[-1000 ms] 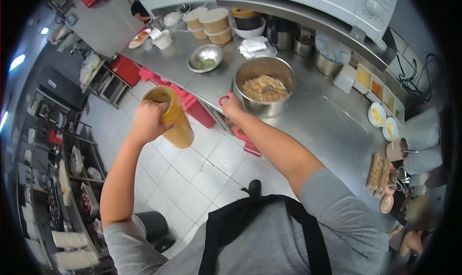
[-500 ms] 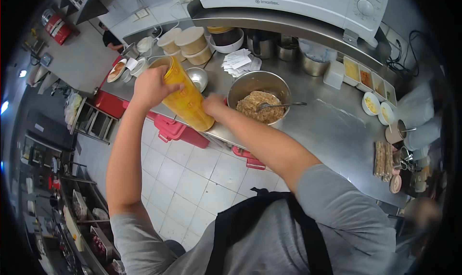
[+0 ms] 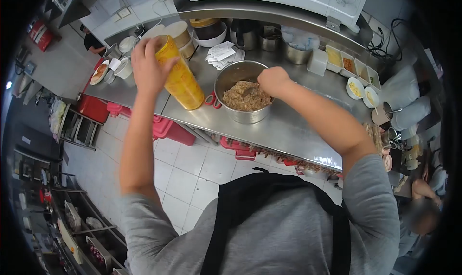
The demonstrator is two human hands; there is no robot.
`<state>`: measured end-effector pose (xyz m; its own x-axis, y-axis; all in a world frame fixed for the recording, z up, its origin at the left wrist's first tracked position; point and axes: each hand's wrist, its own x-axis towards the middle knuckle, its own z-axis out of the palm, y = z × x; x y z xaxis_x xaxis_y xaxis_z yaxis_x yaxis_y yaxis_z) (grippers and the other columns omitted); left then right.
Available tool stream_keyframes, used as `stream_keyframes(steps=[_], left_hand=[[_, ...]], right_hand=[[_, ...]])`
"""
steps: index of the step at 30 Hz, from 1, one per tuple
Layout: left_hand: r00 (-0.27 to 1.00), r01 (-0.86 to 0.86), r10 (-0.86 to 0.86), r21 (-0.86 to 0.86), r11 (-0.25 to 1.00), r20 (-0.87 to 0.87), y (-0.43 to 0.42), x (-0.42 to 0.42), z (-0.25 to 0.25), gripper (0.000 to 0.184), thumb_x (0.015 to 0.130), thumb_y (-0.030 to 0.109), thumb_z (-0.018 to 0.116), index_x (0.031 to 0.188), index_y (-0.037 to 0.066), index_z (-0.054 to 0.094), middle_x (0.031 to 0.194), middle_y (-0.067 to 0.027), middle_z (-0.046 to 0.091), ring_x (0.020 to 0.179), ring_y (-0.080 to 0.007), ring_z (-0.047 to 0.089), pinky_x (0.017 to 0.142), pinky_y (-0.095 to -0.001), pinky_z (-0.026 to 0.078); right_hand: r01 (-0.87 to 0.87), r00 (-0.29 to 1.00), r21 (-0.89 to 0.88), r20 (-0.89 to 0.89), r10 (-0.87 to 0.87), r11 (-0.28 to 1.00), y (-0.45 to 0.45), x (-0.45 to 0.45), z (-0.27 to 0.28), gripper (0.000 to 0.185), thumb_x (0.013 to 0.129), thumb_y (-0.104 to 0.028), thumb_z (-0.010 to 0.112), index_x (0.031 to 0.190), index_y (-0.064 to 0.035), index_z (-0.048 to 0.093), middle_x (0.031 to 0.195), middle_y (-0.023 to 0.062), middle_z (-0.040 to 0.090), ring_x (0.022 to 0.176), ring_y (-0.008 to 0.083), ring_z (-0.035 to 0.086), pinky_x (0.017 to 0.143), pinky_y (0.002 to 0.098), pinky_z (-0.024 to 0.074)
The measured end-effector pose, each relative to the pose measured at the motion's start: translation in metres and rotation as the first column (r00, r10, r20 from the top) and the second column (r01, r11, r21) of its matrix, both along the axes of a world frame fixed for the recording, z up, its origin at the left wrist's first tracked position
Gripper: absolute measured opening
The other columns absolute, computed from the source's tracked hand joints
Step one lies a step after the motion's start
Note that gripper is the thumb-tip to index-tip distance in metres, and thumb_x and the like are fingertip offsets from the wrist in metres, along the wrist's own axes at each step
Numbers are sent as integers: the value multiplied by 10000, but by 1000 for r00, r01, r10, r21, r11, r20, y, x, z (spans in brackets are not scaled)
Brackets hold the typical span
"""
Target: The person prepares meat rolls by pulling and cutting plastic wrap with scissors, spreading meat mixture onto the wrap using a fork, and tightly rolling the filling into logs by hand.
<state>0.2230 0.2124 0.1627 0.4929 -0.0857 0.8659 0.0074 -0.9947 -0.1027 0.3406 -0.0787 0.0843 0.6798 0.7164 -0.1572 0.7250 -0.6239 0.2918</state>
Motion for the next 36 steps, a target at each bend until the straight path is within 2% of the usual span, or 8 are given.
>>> stream_keyframes(steps=[3, 4, 5, 11, 18, 25, 28, 36], left_hand=[[998, 67, -64, -262, 963, 20, -56, -34, -60, 563, 744, 332, 793, 1127, 22, 521, 834, -120, 597, 781, -297, 577, 716, -395, 474], [936, -87, -183, -699, 710, -301, -81, -48, -74, 581, 786, 331, 770, 1156, 0, 468, 797, -109, 580, 716, -231, 578, 653, -352, 472], [903, -60, -350, -879, 474, -251, -84, -45, -114, 581, 837, 341, 727, 1194, 2, 420, 748, -87, 560, 635, -176, 557, 583, -303, 462], [868, -126, -495, -950, -285, 33, -124, -34, -174, 465, 925, 340, 617, 1195, 61, 362, 755, -77, 574, 548, -152, 582, 515, -285, 502], [865, -103, -500, -986, -129, -25, -135, -15, -181, 367, 908, 141, 600, 1164, 57, 351, 716, -69, 565, 537, -139, 569, 473, -265, 483], [890, -147, -364, -930, 337, -273, -79, 34, -198, 194, 898, 81, 558, 1078, 13, 586, 697, -36, 593, 575, -116, 568, 527, -272, 463], [957, -118, -204, -919, 377, -206, -91, 42, -202, 160, 912, 123, 564, 1016, 14, 619, 702, -29, 610, 610, -107, 559, 594, -278, 451], [952, -142, -223, -947, 288, -210, -97, 42, -191, 168, 892, 154, 596, 985, 27, 655, 796, -128, 691, 722, -237, 661, 701, -340, 497]], right_hand=[[-13, 1000, 61, 24, 11, 998, -15, 0, 35, 182, 785, -136, 613, 908, -87, 737, 926, 123, 711, 842, 281, 692, 690, 401, 547], [-30, 999, 70, 25, 28, 997, -21, -1, 49, 185, 786, -139, 611, 907, -75, 735, 919, 133, 709, 828, 289, 695, 681, 412, 554], [-13, 999, 139, -40, 19, 990, -27, -7, 58, 181, 788, -130, 602, 911, -100, 731, 918, 132, 705, 851, 302, 683, 717, 428, 544], [78, 961, 247, -276, -7, 966, -30, -47, 55, 227, 789, -100, 590, 939, -202, 728, 902, 117, 700, 878, 307, 666, 750, 428, 528], [-41, 988, 135, -145, 60, 990, -26, -44, 32, 181, 784, -102, 597, 901, -68, 731, 903, 135, 712, 850, 285, 694, 711, 382, 556], [-47, 995, 141, 90, 35, 989, -14, -16, 24, 159, 785, -186, 622, 809, -90, 747, 843, 111, 721, 804, 267, 703, 676, 377, 557], [97, 995, -51, 5, -97, 994, -1, -1, 37, 189, 824, -170, 597, 908, -102, 752, 951, 99, 724, 903, 245, 700, 709, 363, 557], [-234, 972, 12, -5, 234, 972, 47, 19, -21, 216, 809, -114, 563, 915, -98, 751, 969, 94, 719, 906, 257, 693, 732, 379, 557]])
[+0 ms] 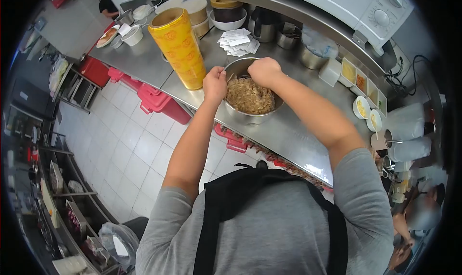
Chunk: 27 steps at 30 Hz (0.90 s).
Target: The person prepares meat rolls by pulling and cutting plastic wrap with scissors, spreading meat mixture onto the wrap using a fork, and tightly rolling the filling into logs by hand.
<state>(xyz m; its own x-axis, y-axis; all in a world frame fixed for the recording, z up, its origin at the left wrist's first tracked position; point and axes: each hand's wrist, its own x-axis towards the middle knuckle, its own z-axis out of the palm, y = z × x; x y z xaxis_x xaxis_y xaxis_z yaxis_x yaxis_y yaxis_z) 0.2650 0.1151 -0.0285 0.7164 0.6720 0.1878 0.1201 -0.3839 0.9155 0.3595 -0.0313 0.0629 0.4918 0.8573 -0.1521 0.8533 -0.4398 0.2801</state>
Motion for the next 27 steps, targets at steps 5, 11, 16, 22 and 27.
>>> stream_keyframes(steps=[5, 11, 16, 22, 27], left_hand=[[997, -62, 63, -36, 997, 33, -5, 2, -4, 151, 886, 141, 602, 962, 24, 660, 761, -114, 684, 669, -195, 642, 670, -323, 492], [994, -106, 108, -38, 994, 37, -10, 2, -6, 129, 916, 119, 587, 966, 18, 650, 681, 28, 540, 608, -74, 463, 568, -253, 396], [998, 10, 0, -131, 991, 70, -4, 2, 0, 138, 921, 126, 583, 985, 20, 646, 670, 47, 504, 600, -62, 431, 561, -244, 373], [996, 80, -86, -194, 978, -23, -11, 1, 23, 141, 926, 130, 580, 985, 15, 637, 666, 55, 488, 609, -54, 422, 571, -235, 361], [998, 54, -53, -31, 998, 33, 7, 20, -5, 160, 884, 149, 606, 974, 35, 674, 632, -39, 594, 571, -138, 550, 575, -316, 458]], right_hand=[[-220, 975, 106, -13, 223, 970, -25, -5, 6, 159, 801, -145, 585, 808, -86, 732, 876, 90, 715, 839, 263, 696, 698, 390, 557], [-347, 937, -1, -34, 346, 938, -67, -47, 17, 123, 762, -153, 606, 757, -114, 723, 795, 92, 706, 778, 255, 698, 637, 381, 554], [-289, 956, 214, 109, 272, 933, -58, -4, 32, 133, 745, -128, 597, 757, -120, 729, 809, 84, 712, 779, 255, 699, 625, 379, 552], [-48, 999, -43, 14, 49, 998, 0, 19, 5, 225, 822, -140, 554, 921, -86, 749, 960, 93, 721, 884, 253, 696, 738, 385, 554], [-343, 938, -3, -49, 342, 939, 11, 22, -9, 184, 814, -177, 569, 870, -180, 744, 882, 38, 716, 865, 264, 690, 718, 400, 548]])
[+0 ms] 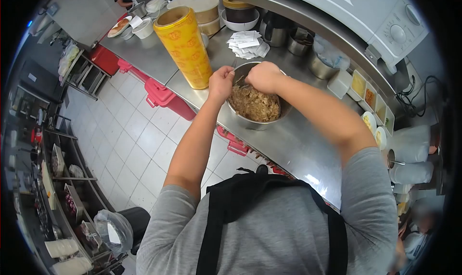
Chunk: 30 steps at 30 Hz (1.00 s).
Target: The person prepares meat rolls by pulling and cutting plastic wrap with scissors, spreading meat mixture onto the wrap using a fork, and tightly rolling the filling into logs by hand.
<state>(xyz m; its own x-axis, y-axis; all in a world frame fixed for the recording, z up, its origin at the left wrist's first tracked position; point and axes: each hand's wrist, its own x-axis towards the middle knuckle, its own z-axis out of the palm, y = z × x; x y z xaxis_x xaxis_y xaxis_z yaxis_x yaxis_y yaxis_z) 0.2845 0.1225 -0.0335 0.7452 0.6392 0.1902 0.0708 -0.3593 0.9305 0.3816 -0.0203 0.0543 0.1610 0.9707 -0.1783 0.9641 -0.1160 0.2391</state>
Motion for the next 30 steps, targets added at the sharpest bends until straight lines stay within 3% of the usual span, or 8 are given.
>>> stream_keyframes(steps=[6, 11, 15, 16, 19, 21, 23, 30], left_hand=[[1000, 18, -18, -50, 999, 3, 1, -2, -2, 165, 883, 151, 607, 975, 34, 677, 614, -16, 568, 556, -116, 521, 557, -302, 438], [991, 127, -130, -163, 978, -10, 10, -9, 9, 119, 929, 116, 588, 989, 35, 652, 687, 78, 509, 591, -21, 405, 509, -203, 319], [976, 192, -205, -167, 967, -68, 23, 0, 18, 176, 935, 202, 606, 1013, 49, 648, 714, 77, 508, 584, -29, 402, 515, -204, 333], [986, 158, -165, -208, 965, -18, 22, -2, 20, 207, 938, 226, 602, 1036, 47, 635, 733, 66, 510, 597, -38, 413, 526, -206, 343], [989, 35, 13, -324, 945, 145, 12, -17, 30, 295, 937, 269, 601, 1109, 30, 588, 812, 19, 525, 678, -72, 457, 609, -236, 392], [944, -79, 195, -389, 918, 268, -11, -56, 34, 352, 924, 259, 616, 1160, 7, 544, 889, -30, 544, 789, -107, 501, 731, -289, 449], [921, -280, 321, -196, 940, 221, -38, -80, -6, 443, 924, 284, 610, 1249, 22, 461, 863, -8, 469, 746, -109, 469, 654, -242, 416], [940, -272, 306, -211, 939, 151, -83, -73, -10, 353, 952, 207, 534, 1237, 4, 486, 1091, -109, 455, 958, -188, 472, 897, -319, 402]], right_hand=[[-377, 926, 92, 53, 373, 922, -40, -17, 32, 217, 796, -165, 552, 967, -203, 680, 902, 3, 652, 877, 235, 655, 721, 390, 525], [-139, 986, 103, -80, 148, 985, -96, -18, 33, 269, 793, -119, 554, 1019, -189, 684, 922, 60, 672, 892, 253, 664, 737, 397, 527], [87, 996, 63, -40, -85, 994, -113, -6, 55, 234, 785, -119, 549, 951, -159, 710, 879, 86, 688, 827, 278, 674, 703, 408, 535], [61, 997, 213, -66, -48, 975, -115, -6, 61, 224, 782, -127, 547, 920, -152, 721, 817, 110, 689, 768, 295, 676, 657, 420, 535], [127, 992, 258, -42, -120, 958, -105, -9, 73, 204, 776, -136, 567, 900, -131, 730, 808, 115, 697, 775, 289, 686, 662, 403, 546], [197, 980, 96, 10, -198, 976, -90, -19, 55, 179, 773, -141, 583, 863, -108, 735, 813, 113, 705, 782, 286, 693, 675, 390, 553], [242, 970, 9, -25, -241, 970, -72, -21, 21, 153, 770, -146, 604, 802, -81, 739, 849, 109, 718, 808, 280, 703, 699, 377, 562], [126, 989, 279, 38, -142, 952, -37, -27, 92, 152, 774, -134, 579, 810, -115, 725, 764, 136, 693, 731, 293, 694, 635, 407, 555]])
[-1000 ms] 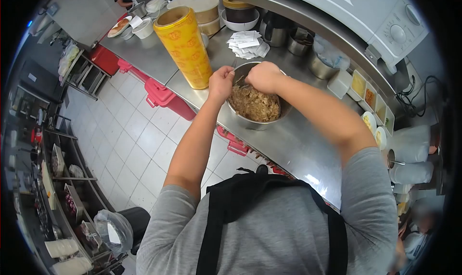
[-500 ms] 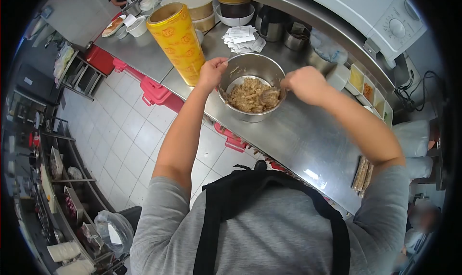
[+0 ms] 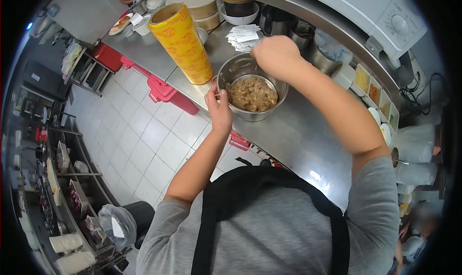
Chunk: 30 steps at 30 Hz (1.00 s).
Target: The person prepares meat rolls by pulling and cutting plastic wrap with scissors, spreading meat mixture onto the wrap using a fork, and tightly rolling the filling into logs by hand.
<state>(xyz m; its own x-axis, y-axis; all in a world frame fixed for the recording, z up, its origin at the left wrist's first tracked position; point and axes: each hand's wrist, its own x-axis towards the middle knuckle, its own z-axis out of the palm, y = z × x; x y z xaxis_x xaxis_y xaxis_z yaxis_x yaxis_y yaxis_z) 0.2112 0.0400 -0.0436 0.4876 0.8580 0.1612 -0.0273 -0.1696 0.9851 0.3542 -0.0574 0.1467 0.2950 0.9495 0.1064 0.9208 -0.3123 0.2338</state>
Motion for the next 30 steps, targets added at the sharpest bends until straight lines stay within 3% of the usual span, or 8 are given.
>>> stream_keyframes(steps=[6, 9, 10, 14, 17, 21, 25, 30], left_hand=[[997, -75, 79, 125, 989, -26, 14, 11, 0, 309, 994, 215, 463, 1215, 15, 547, 1128, -130, 471, 998, -216, 499, 930, -333, 397], [997, -72, 75, 131, 989, -21, 14, 11, 2, 299, 995, 212, 462, 1197, 17, 564, 1124, -129, 479, 1012, -218, 500, 934, -329, 395], [997, -63, 68, 122, 990, -31, 14, 10, 5, 295, 995, 209, 461, 1192, 17, 570, 1121, -127, 482, 1015, -216, 500, 937, -326, 395], [1000, -26, 26, 25, 999, 8, 21, 13, 0, 285, 996, 197, 463, 1181, 19, 586, 1107, -114, 494, 1017, -209, 501, 954, -319, 388], [970, 109, -53, -232, 967, 236, 21, 20, -2, 282, 995, 180, 462, 1202, 31, 581, 1141, -105, 479, 1040, -198, 493, 959, -312, 385], [992, 16, 4, -160, 987, 124, 16, 30, -9, 294, 1020, 146, 409, 1254, 2, 514, 1198, -72, 580, 1080, -133, 531, 963, -287, 401], [987, 7, 18, -152, 988, 162, 22, 38, -15, 289, 1022, 140, 399, 1247, -3, 512, 1198, -83, 577, 1071, -142, 540, 955, -296, 418], [967, 38, 21, -225, 974, 255, 21, 39, -16, 273, 993, 145, 443, 1198, 18, 568, 1240, -123, 438, 1157, -225, 472, 1014, -338, 368]], right_hand=[[-73, 996, -191, -56, 63, 979, 1, -20, -44, 150, 758, -128, 603, 841, -134, 727, 795, 100, 704, 772, 274, 699, 656, 395, 556], [8, 998, -81, -66, -13, 997, -9, 0, -40, 160, 766, -134, 606, 872, -148, 724, 826, 94, 702, 798, 268, 696, 666, 393, 554], [35, 989, 36, -145, -29, 999, -9, 8, -34, 181, 778, -142, 598, 913, -150, 719, 857, 99, 698, 807, 265, 693, 674, 399, 553], [-29, 994, -65, -109, 22, 997, 20, 20, -94, 162, 788, -139, 606, 852, -91, 747, 886, 126, 720, 814, 269, 702, 687, 373, 553], [-15, 991, -145, -131, -4, 989, 27, 18, -82, 163, 779, -154, 626, 865, -90, 750, 894, 108, 725, 820, 259, 704, 680, 368, 552], [103, 992, -260, -39, -117, 960, 40, 28, -50, 149, 753, -178, 674, 862, -117, 754, 901, 61, 731, 833, 208, 704, 684, 345, 548], [-233, 967, -324, 28, 255, 917, 62, -2, -71, 133, 767, -201, 664, 829, -117, 746, 843, 38, 722, 793, 201, 697, 705, 348, 530], [-395, 907, -217, 65, 417, 893, 31, -20, -66, 121, 755, -196, 608, 744, -121, 702, 747, 43, 695, 680, 202, 669, 633, 371, 491]])
